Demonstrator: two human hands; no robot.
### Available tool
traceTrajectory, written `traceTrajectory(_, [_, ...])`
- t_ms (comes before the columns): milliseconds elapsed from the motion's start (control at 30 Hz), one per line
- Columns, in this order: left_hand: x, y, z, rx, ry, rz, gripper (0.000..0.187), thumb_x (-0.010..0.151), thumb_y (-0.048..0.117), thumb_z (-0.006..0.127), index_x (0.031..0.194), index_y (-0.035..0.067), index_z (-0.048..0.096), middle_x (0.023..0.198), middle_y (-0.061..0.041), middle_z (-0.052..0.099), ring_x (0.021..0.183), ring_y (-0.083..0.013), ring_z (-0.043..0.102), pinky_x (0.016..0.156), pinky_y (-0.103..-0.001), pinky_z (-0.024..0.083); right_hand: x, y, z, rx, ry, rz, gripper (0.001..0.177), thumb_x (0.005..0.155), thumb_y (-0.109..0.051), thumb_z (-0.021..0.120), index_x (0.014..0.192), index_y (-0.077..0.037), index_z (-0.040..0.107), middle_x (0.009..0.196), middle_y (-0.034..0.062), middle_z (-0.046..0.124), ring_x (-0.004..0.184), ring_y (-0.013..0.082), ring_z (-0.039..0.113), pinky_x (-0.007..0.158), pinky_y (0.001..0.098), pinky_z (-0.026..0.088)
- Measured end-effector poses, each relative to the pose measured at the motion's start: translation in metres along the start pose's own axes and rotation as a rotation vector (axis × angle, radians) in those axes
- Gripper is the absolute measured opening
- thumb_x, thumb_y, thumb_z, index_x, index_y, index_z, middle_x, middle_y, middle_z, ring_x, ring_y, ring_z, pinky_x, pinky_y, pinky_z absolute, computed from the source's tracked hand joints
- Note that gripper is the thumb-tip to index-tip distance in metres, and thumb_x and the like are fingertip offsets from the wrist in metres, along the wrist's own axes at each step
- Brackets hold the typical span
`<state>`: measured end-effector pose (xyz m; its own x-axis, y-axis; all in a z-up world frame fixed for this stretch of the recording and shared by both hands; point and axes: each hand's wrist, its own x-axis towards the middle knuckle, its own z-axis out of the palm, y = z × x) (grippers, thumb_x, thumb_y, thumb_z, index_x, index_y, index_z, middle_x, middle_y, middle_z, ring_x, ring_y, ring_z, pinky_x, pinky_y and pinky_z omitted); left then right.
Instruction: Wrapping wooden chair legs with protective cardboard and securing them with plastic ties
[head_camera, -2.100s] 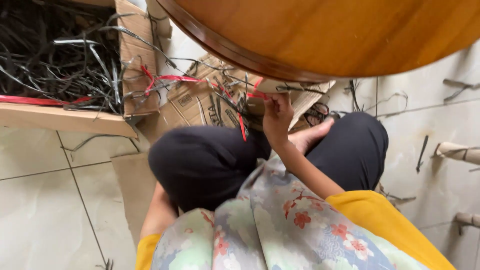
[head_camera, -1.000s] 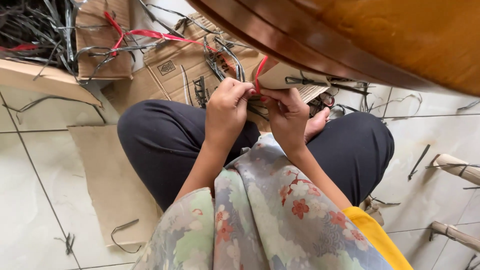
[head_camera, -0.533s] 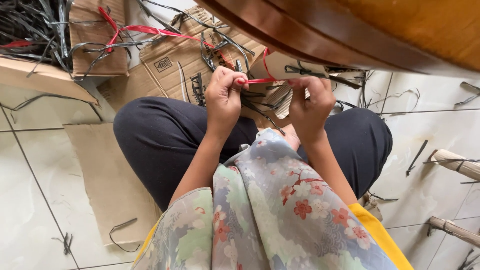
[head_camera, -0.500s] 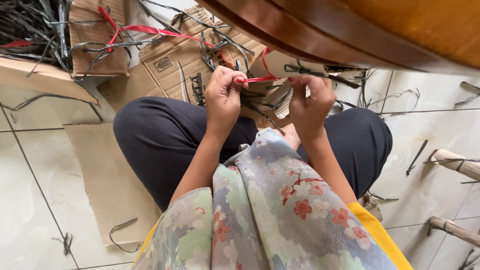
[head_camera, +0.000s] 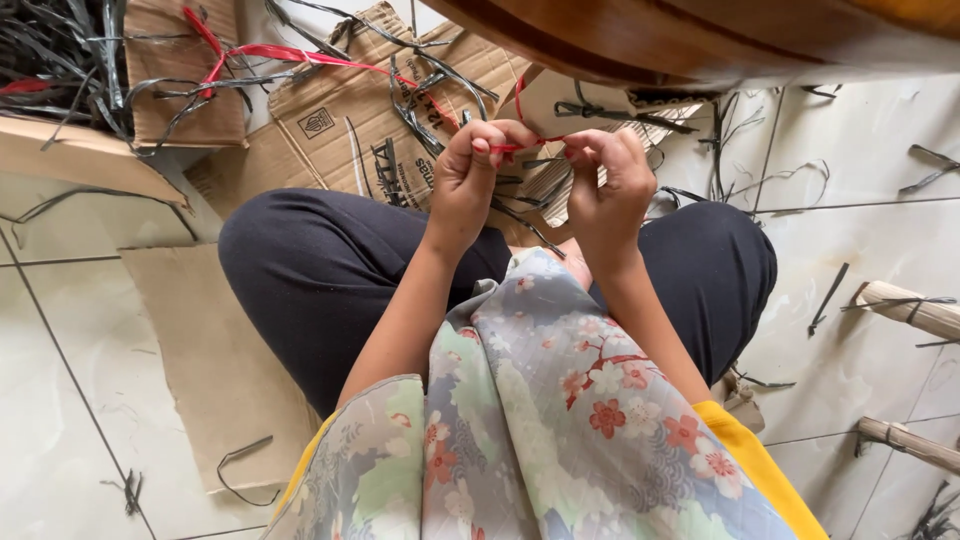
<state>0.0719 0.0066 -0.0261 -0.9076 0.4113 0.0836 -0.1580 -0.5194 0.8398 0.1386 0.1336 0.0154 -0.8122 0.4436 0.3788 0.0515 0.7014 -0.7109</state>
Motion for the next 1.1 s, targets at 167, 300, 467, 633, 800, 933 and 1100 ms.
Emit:
traceTrajectory(167, [0.005,-0.021,-0.006,-0.049,0.004,-0.05,0.037,0.111,0.039,0.039,0.085,0.014,0.046,0.091,-0.012,0.071,0.084,-0.0111,0.061,0.081,-0.024,0.048,-0.005,-0.004,-0.006,0.034,-0.099,-0.007,0.011,0.098,0.008,0.071,0.094,-0.002,0.073,0.078,0.0069,0.054,0.066,0.0296,0.064,0.069,0.0359,0.053])
traceTrajectory(300, [0.007,-0.046,-0.013,-0.218,0.043,-0.148,0.032,0.11,0.04,0.041,0.091,0.014,0.046,0.087,-0.008,0.067,0.087,-0.0093,0.064,0.079,-0.019,0.05,0.0,-0.013,-0.004,0.015,-0.152,-0.135,0.012,0.099,0.004,0.07,0.09,-0.003,0.073,0.085,0.0065,0.056,0.073,0.0266,0.065,0.072,0.032,0.053])
traceTrajectory(467, [0.009,-0.04,-0.01,-0.317,0.085,-0.211,0.029,0.109,0.038,0.044,0.092,0.013,0.047,0.088,-0.008,0.066,0.089,-0.0111,0.069,0.08,-0.019,0.054,-0.001,0.004,-0.001,0.09,-0.242,-0.309,0.019,0.103,0.002,0.059,0.088,-0.003,0.069,0.106,0.0129,0.066,0.08,0.0288,0.066,0.075,0.0361,0.054])
traceTrajectory(633, [0.014,-0.027,-0.015,-0.471,0.034,-0.287,0.015,0.104,0.026,0.06,0.098,0.013,0.059,0.09,-0.001,0.059,0.083,-0.0072,0.053,0.079,-0.02,0.042,0.009,0.0,-0.017,0.247,-0.566,-0.188,0.023,0.072,0.023,0.058,0.09,0.009,0.059,0.109,0.0138,0.067,0.08,0.0241,0.06,0.071,0.0339,0.051])
traceTrajectory(800, [0.02,-0.022,-0.011,-0.581,0.093,-0.215,0.016,0.107,0.009,0.047,0.094,0.009,0.056,0.085,-0.001,0.051,0.079,-0.0096,0.048,0.075,-0.023,0.041,0.035,-0.004,-0.037,-0.302,-0.562,-0.5,0.016,0.085,0.008,0.066,0.087,-0.006,0.059,0.109,-0.0047,0.071,0.066,0.0202,0.055,0.062,0.0333,0.046])
traceTrajectory(933, [0.02,-0.013,-0.013,-0.55,0.106,-0.242,0.02,0.106,0.023,0.051,0.091,0.01,0.055,0.082,-0.001,0.051,0.078,-0.0107,0.048,0.074,-0.022,0.04,0.042,0.015,-0.036,-0.253,-0.568,-0.508,0.009,0.086,0.004,0.064,0.091,-0.004,0.062,0.111,-0.0011,0.074,0.081,0.0233,0.068,0.07,0.036,0.049])
traceTrajectory(1100, [0.018,0.002,-0.021,0.032,-0.055,-0.145,0.028,0.107,0.033,0.053,0.1,0.007,0.06,0.087,-0.003,0.064,0.079,-0.0094,0.057,0.079,-0.023,0.049,0.029,0.004,-0.026,-0.088,-0.471,-0.395,0.013,0.081,0.012,0.067,0.085,0.002,0.061,0.102,0.007,0.07,0.067,0.0252,0.051,0.065,0.0354,0.044])
